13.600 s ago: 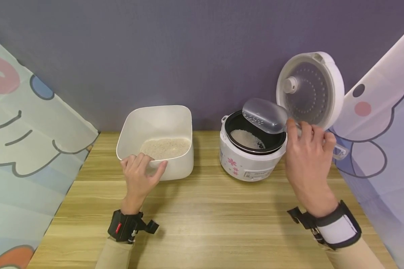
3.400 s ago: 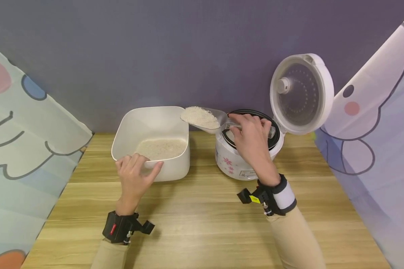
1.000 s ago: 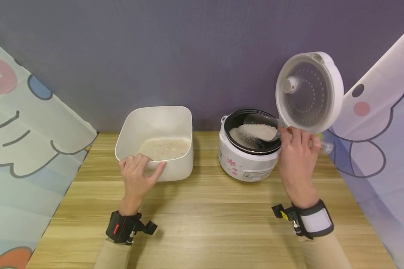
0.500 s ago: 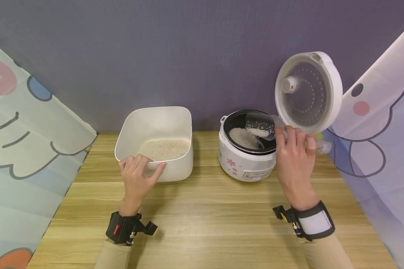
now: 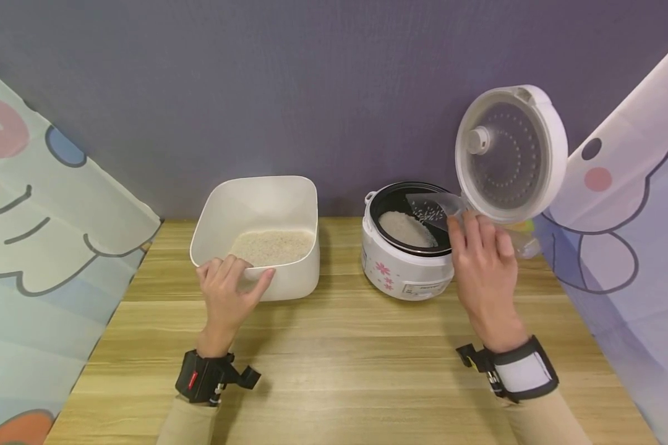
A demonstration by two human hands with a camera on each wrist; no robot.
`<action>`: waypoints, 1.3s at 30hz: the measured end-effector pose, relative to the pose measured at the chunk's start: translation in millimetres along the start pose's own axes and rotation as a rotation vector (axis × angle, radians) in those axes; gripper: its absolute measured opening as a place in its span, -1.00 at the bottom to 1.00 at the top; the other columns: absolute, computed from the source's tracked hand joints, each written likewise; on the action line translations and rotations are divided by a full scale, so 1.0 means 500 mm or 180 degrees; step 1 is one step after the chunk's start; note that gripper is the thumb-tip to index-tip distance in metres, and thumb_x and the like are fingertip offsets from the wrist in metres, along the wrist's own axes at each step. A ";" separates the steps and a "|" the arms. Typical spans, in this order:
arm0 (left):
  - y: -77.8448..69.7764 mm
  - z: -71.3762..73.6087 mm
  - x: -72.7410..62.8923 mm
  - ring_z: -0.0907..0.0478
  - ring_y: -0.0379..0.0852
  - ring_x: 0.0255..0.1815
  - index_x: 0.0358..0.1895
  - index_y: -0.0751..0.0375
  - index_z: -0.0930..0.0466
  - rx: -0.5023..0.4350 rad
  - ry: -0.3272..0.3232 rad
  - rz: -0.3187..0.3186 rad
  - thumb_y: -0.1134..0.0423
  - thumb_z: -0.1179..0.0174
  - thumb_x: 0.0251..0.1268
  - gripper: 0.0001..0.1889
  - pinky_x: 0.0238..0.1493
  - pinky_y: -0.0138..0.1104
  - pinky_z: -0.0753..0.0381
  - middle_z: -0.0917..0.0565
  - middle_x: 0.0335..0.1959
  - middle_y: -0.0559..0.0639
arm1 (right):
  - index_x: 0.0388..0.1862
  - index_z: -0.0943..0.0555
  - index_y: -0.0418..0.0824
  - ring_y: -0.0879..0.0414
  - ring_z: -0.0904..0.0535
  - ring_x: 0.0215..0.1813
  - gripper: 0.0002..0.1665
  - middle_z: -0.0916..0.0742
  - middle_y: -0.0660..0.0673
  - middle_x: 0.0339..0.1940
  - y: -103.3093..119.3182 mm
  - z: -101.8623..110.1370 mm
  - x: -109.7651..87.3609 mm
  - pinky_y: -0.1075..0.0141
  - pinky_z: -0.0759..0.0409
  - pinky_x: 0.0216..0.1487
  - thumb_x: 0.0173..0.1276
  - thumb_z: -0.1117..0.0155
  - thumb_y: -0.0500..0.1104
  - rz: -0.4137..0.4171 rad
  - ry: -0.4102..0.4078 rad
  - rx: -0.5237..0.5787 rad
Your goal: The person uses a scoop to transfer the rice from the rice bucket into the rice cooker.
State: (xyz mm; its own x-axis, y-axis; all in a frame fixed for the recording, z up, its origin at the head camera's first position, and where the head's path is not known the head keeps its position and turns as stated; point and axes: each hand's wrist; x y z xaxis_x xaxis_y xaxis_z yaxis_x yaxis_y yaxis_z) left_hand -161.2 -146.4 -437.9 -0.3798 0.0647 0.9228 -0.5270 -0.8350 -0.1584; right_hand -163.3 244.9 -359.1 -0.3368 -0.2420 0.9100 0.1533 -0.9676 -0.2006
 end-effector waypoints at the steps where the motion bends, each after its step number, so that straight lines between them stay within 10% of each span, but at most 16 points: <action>1: 0.000 0.000 0.000 -0.26 0.05 -0.49 -0.53 0.23 -0.39 0.0003 0.0004 0.0004 -0.21 -0.23 0.40 -0.43 -0.14 -0.05 -0.20 -0.44 -0.60 0.01 | -0.07 -0.71 -0.27 -0.24 -0.62 -0.05 -0.76 -0.76 -0.27 -0.07 -0.001 0.000 -0.002 -0.01 -0.21 0.06 0.38 -0.17 -0.41 -0.0004 0.0002 0.0010; 39: 0.004 -0.003 0.000 -0.25 0.04 -0.50 -0.53 0.22 -0.40 -0.0136 -0.0060 -0.0097 -0.17 -0.23 0.39 -0.46 -0.14 -0.06 -0.18 -0.44 -0.60 0.00 | 0.13 -0.67 -0.31 -0.45 -0.50 -0.11 -0.72 -0.71 -0.42 -0.04 0.014 0.030 0.010 -0.22 -0.08 0.10 0.52 -0.17 -0.32 -0.0801 0.0208 0.0405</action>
State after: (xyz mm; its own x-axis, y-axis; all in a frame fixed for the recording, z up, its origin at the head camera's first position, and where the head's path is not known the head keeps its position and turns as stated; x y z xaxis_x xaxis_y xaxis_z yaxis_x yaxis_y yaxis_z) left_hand -163.7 -147.3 -438.8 -0.3489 0.0791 0.9338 -0.5702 -0.8087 -0.1446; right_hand -150.2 238.2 -350.6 -0.4376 -0.0036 0.8992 0.1713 -0.9820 0.0794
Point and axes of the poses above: each hand's wrist, its own x-axis towards the middle knuckle, its own z-axis out of the back of the hand, y = z × x
